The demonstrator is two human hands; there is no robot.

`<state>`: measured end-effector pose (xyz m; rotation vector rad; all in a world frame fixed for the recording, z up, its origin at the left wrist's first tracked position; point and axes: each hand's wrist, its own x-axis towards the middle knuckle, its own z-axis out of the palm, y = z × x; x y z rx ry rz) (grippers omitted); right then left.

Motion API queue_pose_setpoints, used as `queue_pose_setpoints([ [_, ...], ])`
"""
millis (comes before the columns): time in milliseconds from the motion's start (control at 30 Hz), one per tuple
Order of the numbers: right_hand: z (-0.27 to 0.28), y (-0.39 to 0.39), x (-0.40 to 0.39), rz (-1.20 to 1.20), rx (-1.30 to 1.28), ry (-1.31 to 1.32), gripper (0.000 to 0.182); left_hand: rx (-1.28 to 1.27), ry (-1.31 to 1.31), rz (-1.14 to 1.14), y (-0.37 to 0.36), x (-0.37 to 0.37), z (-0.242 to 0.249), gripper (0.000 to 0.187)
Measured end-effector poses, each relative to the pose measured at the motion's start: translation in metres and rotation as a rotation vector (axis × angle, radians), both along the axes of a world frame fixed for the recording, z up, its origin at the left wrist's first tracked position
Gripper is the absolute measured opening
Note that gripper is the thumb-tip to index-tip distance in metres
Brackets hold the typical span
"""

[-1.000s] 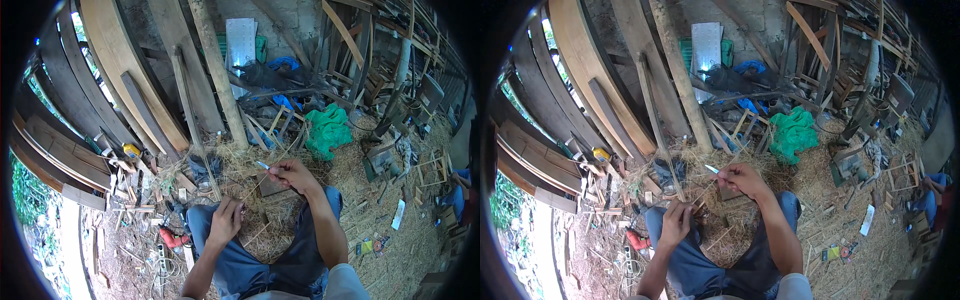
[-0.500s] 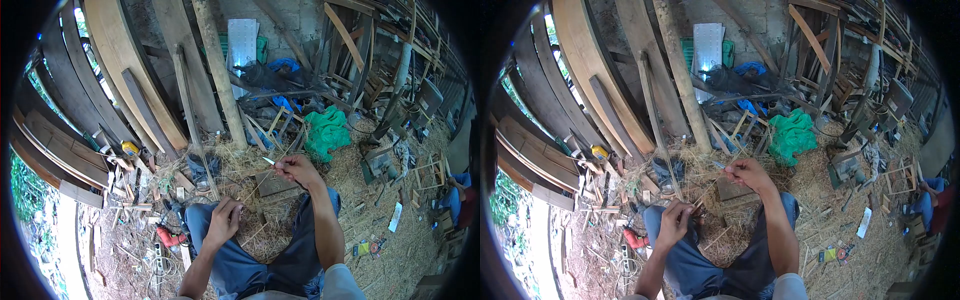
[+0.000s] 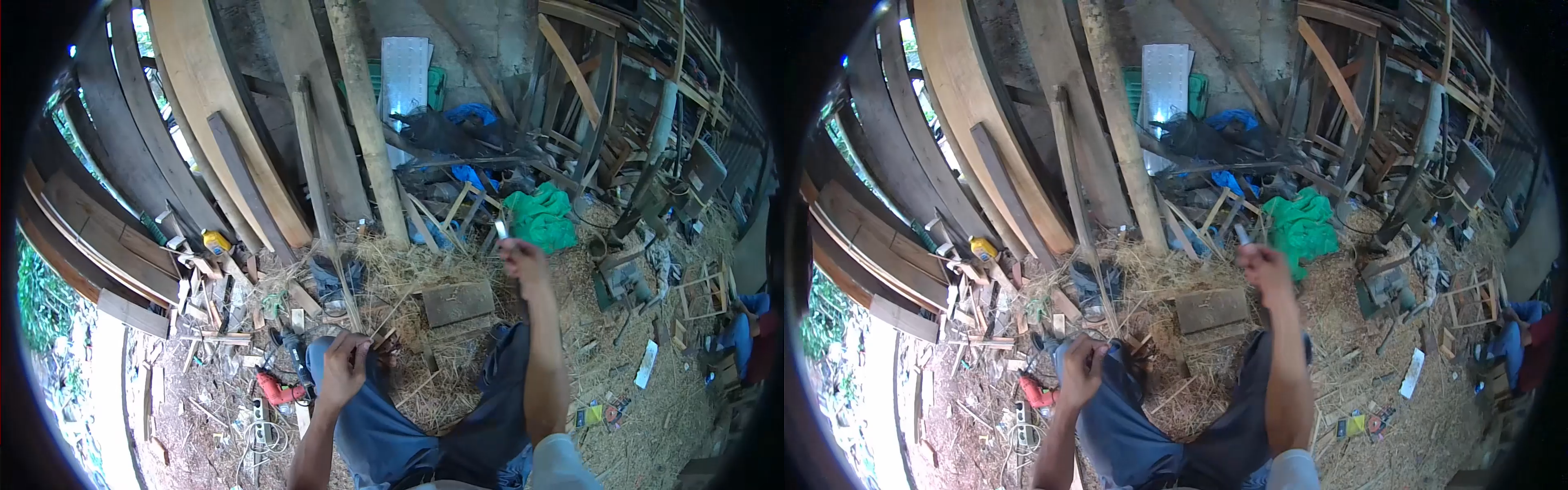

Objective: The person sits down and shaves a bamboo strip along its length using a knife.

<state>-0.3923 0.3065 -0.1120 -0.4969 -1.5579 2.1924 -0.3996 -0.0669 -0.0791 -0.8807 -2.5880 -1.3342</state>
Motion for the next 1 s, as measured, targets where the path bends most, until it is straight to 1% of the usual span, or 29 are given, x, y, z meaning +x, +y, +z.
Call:
queue_pose_setpoints([
  [100,0.016,-0.041,0.005,0.182,-0.014,0.014,0.027,0.05,0.031,-0.038,0.017,-0.002,-0.001,0.005],
  [133,0.018,-0.049,0.006,0.176,-0.012,0.018,0.027,0.057,0.067,-0.062,0.021,-0.001,-0.002,0.005],
  [200,0.021,-0.066,0.007,0.34,-0.146,0.134,0.029,0.059,0.112,-0.085,0.026,-0.001,-0.001,0.005],
  [233,0.021,-0.074,0.007,0.342,-0.148,0.136,0.029,0.075,0.071,-0.073,0.027,-0.001,-0.001,0.004],
  [300,0.022,-0.09,0.009,0.435,-0.107,0.13,0.031,0.087,0.029,-0.057,0.029,0.002,0.0,0.004],
  [333,0.024,-0.1,0.011,0.439,-0.112,0.129,0.031,0.11,-0.038,-0.06,0.032,0.003,0.003,0.004],
  [367,0.026,-0.11,0.013,0.491,-0.065,0.071,0.029,0.135,-0.104,-0.062,0.035,0.005,0.004,0.005],
  [400,0.028,-0.115,0.013,0.543,-0.018,0.015,0.027,0.133,-0.104,-0.056,0.037,0.004,0.003,0.005],
  [467,0.024,-0.116,0.01,0.553,-0.004,-0.009,0.025,0.267,-0.285,-0.02,0.039,0.001,0.0,0.007],
  [533,0.019,-0.106,0.006,0.332,-0.083,-0.02,0.027,0.313,-0.328,-0.013,0.04,-0.001,0.002,0.008],
  [567,0.018,-0.098,0.007,0.362,-0.03,0.058,0.026,0.362,-0.376,-0.014,0.042,-0.002,0.002,0.009],
  [600,0.024,-0.099,0.01,0.359,-0.026,0.057,0.026,0.365,-0.377,-0.018,0.042,-0.002,0.002,0.009],
  [667,0.036,-0.107,0.016,0.408,-0.035,0.056,0.028,0.219,-0.342,-0.002,0.044,0.0,0.003,0.009],
  [700,0.041,-0.113,0.017,0.451,-0.022,0.02,0.032,0.218,-0.348,-0.008,0.046,0.001,0.002,0.009],
  [767,0.036,-0.116,0.015,0.467,-0.021,0.014,0.034,0.169,-0.255,-0.015,0.05,0.004,-0.001,0.009],
  [800,0.035,-0.116,0.014,0.497,-0.014,0.015,0.036,0.164,-0.26,-0.021,0.049,0.004,-0.007,0.009],
  [833,0.037,-0.114,0.014,0.477,0.016,0.047,0.037,0.191,-0.191,-0.066,0.047,0.002,-0.017,0.007],
  [867,0.036,-0.112,0.013,0.479,0.014,0.047,0.037,0.219,-0.12,-0.107,0.046,0.001,-0.022,0.005],
  [933,0.032,-0.11,0.011,0.547,0.002,0.037,0.03,0.209,-0.092,-0.113,0.047,0.002,-0.023,0.004],
  [967,0.031,-0.109,0.01,0.548,0.001,0.036,0.03,0.201,-0.066,-0.123,0.048,0.003,-0.023,0.004],
  [1000,0.029,-0.109,0.009,0.557,0.005,0.007,0.027,0.2,-0.067,-0.123,0.048,0.003,-0.021,0.004],
])
